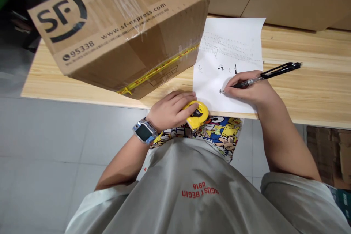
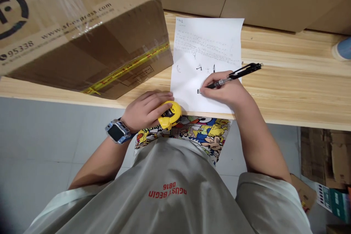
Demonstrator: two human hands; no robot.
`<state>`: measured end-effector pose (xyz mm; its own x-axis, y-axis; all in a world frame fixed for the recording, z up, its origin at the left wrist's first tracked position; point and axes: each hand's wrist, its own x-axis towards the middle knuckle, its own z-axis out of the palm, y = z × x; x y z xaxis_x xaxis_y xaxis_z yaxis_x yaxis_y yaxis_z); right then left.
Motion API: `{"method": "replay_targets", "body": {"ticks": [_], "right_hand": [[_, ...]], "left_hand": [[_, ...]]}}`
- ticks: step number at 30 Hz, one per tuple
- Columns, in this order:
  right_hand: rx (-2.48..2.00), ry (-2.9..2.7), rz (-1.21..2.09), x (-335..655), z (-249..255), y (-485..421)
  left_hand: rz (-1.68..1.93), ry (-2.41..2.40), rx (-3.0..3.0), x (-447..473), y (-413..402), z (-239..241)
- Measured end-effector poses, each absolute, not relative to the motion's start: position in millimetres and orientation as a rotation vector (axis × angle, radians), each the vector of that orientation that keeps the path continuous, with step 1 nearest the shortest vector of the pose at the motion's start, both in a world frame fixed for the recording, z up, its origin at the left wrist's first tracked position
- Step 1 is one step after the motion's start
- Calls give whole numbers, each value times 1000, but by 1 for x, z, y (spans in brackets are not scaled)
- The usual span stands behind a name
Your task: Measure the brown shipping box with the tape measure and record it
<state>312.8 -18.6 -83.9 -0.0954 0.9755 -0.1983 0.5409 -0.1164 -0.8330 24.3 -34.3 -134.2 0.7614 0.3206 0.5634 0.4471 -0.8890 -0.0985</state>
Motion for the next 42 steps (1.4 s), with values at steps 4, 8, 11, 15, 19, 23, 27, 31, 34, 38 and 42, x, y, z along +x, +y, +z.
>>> {"method": "replay_targets", "body": {"ticks": [4, 8, 11, 15, 19, 23, 27, 31, 34, 38, 42], "right_hand": [[-1684, -1662, 1108, 313, -84, -18], [-1697, -1682, 1105, 313, -85, -17], [-1691, -1676, 1115, 313, -85, -18], [-1682, -1659, 1146, 312, -83, -18], [-1699, -1662, 1093, 312, -83, -17], [-1672, -1662, 1173, 312, -82, -18], [-1692, -1646, 1111, 312, -82, -18], [-1675, -1677, 1174, 312, -82, -18], [-1692, -1672, 1152, 313, -82, -18], [-1669, -1676, 1174, 314, -83, -18], [-1675, -1692, 1179, 313, -82, -17]], "left_hand": [[-832, -588, -2734, 25, -34, -132], [-845, -579, -2733, 27, -34, -129], [-838, -576, -2748, 26, -34, -130], [-829, -586, -2762, 24, -34, -133], [-820, -612, -2754, 23, -35, -136], [-815, -616, -2754, 24, -35, -134], [-839, -590, -2714, 27, -34, -130], [-839, -581, -2706, 28, -34, -127], [-821, -584, -2712, 26, -34, -127], [-800, -578, -2766, 23, -34, -129], [-774, -597, -2802, 20, -35, -133]]}}
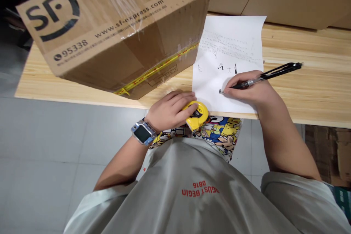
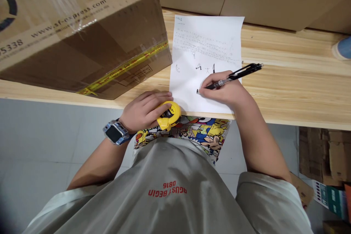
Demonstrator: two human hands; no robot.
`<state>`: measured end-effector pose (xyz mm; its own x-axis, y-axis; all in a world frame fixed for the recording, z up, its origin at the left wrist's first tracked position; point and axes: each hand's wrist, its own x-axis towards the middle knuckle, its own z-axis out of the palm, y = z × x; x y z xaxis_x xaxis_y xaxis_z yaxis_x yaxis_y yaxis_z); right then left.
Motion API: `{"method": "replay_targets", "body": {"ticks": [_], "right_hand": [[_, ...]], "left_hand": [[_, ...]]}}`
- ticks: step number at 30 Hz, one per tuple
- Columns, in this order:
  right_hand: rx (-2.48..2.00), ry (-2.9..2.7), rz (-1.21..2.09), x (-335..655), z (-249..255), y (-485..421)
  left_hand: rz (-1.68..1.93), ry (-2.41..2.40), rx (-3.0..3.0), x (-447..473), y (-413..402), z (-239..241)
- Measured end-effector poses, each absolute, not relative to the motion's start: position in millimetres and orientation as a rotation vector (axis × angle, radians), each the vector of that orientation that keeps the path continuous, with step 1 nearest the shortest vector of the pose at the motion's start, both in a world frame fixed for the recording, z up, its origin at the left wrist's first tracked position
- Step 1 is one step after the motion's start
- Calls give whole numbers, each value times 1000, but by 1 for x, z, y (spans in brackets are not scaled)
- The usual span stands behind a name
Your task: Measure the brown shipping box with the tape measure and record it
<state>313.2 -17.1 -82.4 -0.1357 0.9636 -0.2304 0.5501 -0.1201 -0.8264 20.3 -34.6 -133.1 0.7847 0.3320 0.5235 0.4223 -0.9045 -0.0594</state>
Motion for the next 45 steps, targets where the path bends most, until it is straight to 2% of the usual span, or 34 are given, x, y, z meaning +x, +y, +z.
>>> {"method": "replay_targets", "body": {"ticks": [45], "right_hand": [[-1697, -1503, 1180, 315, -94, -18]], "left_hand": [[-850, -619, -2697, 27, -35, -134]]}}
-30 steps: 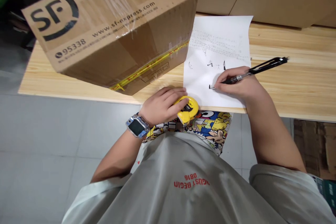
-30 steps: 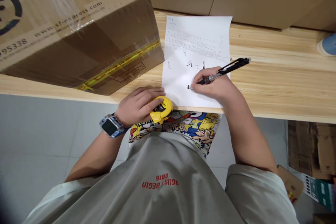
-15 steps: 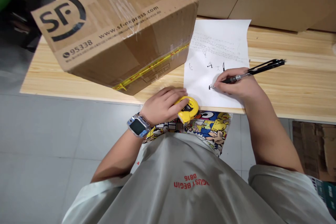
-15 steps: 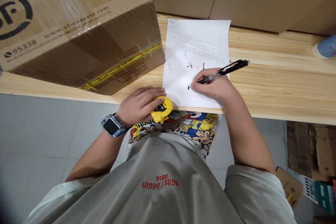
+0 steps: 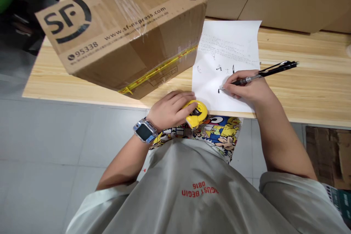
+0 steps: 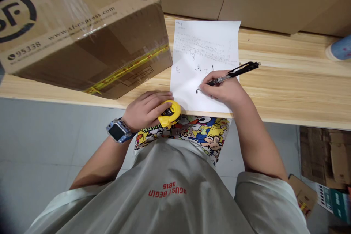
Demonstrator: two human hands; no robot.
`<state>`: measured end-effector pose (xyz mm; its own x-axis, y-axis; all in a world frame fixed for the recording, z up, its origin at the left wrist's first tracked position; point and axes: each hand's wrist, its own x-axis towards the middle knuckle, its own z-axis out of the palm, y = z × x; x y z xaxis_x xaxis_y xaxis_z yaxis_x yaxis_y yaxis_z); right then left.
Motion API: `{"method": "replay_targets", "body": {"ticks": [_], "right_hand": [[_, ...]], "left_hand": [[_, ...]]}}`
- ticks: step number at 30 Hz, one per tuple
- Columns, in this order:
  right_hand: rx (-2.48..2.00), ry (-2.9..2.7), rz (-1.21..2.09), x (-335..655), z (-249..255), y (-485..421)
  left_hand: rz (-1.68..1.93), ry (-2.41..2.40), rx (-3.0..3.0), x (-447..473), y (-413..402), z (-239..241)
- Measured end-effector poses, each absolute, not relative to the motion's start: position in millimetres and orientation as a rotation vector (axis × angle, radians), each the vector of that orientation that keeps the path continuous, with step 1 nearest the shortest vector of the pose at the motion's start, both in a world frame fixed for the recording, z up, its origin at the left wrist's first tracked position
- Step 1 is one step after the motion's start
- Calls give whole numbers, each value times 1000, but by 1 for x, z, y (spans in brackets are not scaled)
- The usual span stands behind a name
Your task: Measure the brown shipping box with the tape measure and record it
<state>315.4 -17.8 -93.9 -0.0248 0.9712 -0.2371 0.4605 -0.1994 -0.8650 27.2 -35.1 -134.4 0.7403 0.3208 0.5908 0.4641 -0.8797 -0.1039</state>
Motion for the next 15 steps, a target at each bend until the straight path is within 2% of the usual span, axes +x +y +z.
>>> {"method": "replay_targets", "body": {"ticks": [15], "right_hand": [[-1616, -1694, 1146, 318, -88, -17]], "left_hand": [[-846, -586, -2706, 26, -34, -132]]}}
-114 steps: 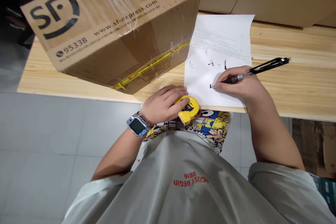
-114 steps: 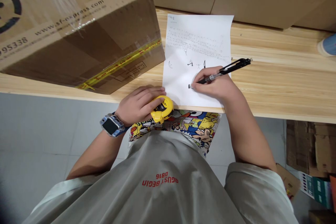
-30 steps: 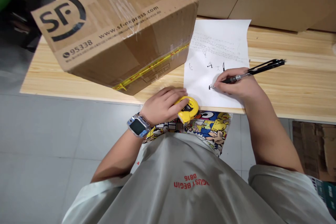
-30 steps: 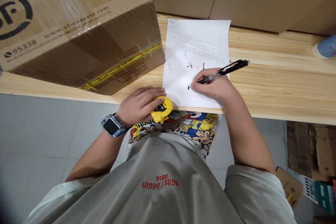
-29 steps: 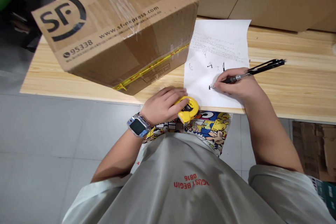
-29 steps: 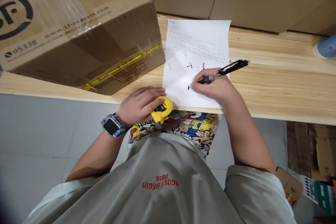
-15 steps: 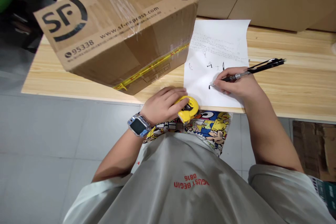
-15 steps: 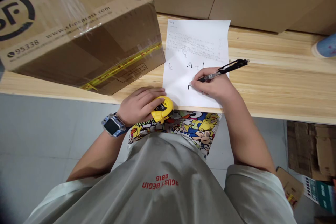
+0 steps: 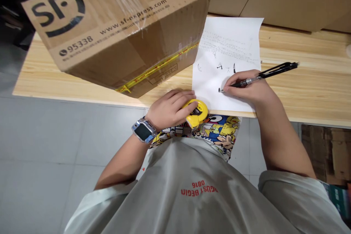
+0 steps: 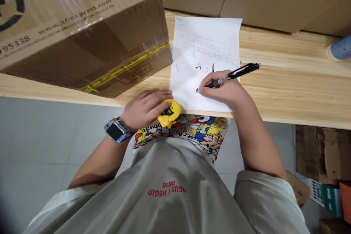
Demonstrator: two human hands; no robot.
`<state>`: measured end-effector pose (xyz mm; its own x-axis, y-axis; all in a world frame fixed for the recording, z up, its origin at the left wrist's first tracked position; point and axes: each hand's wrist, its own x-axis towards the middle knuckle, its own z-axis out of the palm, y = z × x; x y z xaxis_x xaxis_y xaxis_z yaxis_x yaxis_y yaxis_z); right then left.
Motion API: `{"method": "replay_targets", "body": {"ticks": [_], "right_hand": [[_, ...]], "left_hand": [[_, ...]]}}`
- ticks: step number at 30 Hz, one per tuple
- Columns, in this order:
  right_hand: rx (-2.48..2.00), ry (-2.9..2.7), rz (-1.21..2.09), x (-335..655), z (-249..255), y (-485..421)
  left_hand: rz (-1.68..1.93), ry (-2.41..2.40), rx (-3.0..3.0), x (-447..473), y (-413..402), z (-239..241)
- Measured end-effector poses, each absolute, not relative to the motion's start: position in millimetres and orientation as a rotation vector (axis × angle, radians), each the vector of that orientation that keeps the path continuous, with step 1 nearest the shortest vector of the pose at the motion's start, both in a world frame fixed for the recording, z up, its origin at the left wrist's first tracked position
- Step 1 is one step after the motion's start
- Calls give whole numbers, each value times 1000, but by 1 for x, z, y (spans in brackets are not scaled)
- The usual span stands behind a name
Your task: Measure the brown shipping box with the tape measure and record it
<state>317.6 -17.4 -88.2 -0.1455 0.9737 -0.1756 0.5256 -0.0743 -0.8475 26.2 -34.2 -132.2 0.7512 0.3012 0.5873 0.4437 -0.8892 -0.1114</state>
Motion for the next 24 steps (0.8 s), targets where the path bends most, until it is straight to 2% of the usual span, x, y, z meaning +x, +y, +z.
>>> {"method": "replay_targets", "body": {"ticks": [24], "right_hand": [[-1642, -1679, 1165, 317, -87, -18]], "left_hand": [[-816, -595, -2760, 23, -35, -135]]}}
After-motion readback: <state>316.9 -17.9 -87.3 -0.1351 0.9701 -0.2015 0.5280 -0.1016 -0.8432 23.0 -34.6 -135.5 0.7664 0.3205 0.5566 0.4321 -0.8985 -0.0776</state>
